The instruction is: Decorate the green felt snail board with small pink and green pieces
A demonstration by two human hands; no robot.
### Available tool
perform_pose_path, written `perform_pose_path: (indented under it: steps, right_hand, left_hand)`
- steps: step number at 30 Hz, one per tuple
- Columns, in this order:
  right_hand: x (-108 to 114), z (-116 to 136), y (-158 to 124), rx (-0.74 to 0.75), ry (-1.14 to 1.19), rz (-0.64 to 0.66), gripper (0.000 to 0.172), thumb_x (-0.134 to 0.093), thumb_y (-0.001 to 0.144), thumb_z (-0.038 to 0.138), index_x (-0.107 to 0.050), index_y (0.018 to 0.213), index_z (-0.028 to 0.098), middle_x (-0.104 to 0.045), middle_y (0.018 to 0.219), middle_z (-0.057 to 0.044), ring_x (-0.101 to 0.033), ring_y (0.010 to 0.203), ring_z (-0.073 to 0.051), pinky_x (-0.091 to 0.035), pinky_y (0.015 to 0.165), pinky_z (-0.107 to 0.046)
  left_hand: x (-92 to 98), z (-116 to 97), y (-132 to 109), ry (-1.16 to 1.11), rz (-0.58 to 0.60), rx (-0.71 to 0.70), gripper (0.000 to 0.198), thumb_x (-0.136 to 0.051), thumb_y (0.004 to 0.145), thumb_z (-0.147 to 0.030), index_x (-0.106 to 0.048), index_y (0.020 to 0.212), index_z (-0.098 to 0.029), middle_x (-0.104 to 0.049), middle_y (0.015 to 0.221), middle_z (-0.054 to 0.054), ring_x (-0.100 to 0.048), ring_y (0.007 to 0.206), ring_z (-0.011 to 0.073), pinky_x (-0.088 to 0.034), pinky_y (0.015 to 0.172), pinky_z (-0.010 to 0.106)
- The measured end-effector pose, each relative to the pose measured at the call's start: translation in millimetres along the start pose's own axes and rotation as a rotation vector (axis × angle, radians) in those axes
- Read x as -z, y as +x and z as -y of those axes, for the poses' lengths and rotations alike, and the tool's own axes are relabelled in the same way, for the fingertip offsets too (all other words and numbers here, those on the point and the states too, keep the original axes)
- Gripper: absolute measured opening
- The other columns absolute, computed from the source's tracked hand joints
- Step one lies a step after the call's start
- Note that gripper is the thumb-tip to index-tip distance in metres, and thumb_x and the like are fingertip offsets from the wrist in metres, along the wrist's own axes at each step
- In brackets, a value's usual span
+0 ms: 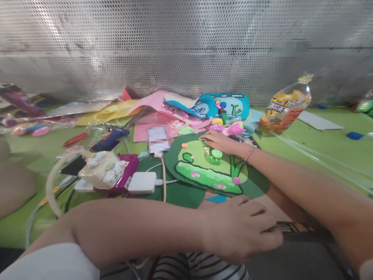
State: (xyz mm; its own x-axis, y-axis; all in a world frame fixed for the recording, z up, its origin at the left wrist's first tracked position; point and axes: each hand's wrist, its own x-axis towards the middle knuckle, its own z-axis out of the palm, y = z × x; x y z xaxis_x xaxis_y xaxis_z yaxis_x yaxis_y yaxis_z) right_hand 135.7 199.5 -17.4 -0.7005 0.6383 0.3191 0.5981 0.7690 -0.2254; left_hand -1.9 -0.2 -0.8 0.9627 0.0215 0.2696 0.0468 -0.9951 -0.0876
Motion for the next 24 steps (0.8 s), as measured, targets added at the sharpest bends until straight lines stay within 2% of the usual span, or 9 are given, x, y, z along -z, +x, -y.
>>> perform_pose_path:
  steps: [5,10,16,21,24]
  right_hand:
    - [4.6,7.4,-1.0,-0.096,0.021,0.002,0.043,-0.042,0.09,0.03,-0.047,0.131,0.016,-0.057,0.121,-0.015,-0.052,0.112,-0.029,-0.043,0.094,-0.049]
    - [4.7,6.6,-2.7,-0.074,-0.011,0.006,0.043,-0.041,0.09,0.029,-0.047,0.131,0.016,-0.055,0.123,-0.016,-0.051,0.114,-0.03,-0.042,0.095,-0.05]
    - [5.2,3.5,-3.4,0.059,-0.068,0.022,0.038,-0.037,0.092,0.027,-0.06,0.116,0.01,-0.057,0.11,-0.018,-0.053,0.106,-0.028,-0.042,0.096,-0.049]
    - [4.5,3.7,-3.8,0.019,-0.086,-0.006,0.039,-0.038,0.092,0.028,-0.054,0.124,0.013,-0.056,0.116,-0.016,-0.052,0.109,-0.028,-0.043,0.095,-0.049]
    - [4.1,3.4,-3.9,0.053,-0.093,-0.008,0.037,-0.037,0.092,0.027,-0.056,0.122,0.015,-0.057,0.113,-0.014,-0.053,0.105,-0.027,-0.044,0.094,-0.047]
  left_hand:
    - [0.5,0.3,-0.1,0.018,0.002,-0.003,0.041,-0.046,0.084,-0.03,-0.052,0.121,-0.013,-0.05,0.113,0.012,-0.047,0.105,0.0231,-0.041,0.078,0.033]
    - [1.4,0.8,0.1,0.052,0.001,-0.008,0.041,-0.045,0.084,-0.031,-0.053,0.121,-0.014,-0.05,0.113,0.012,-0.049,0.105,0.023,-0.042,0.076,0.032]
    - [1.1,0.6,0.8,0.026,0.001,-0.004,0.042,-0.046,0.083,-0.027,-0.052,0.121,-0.013,-0.05,0.112,0.012,-0.048,0.104,0.0232,-0.042,0.079,0.034]
    - [0.7,0.4,0.2,0.03,0.002,-0.004,0.042,-0.048,0.082,-0.029,-0.052,0.121,-0.013,-0.05,0.113,0.013,-0.048,0.104,0.0234,-0.042,0.077,0.033]
    - [0.5,0.4,0.0,0.037,-0.005,-0.008,0.042,-0.048,0.082,-0.03,-0.052,0.12,-0.013,-0.05,0.113,0.013,-0.048,0.104,0.0238,-0.042,0.077,0.033]
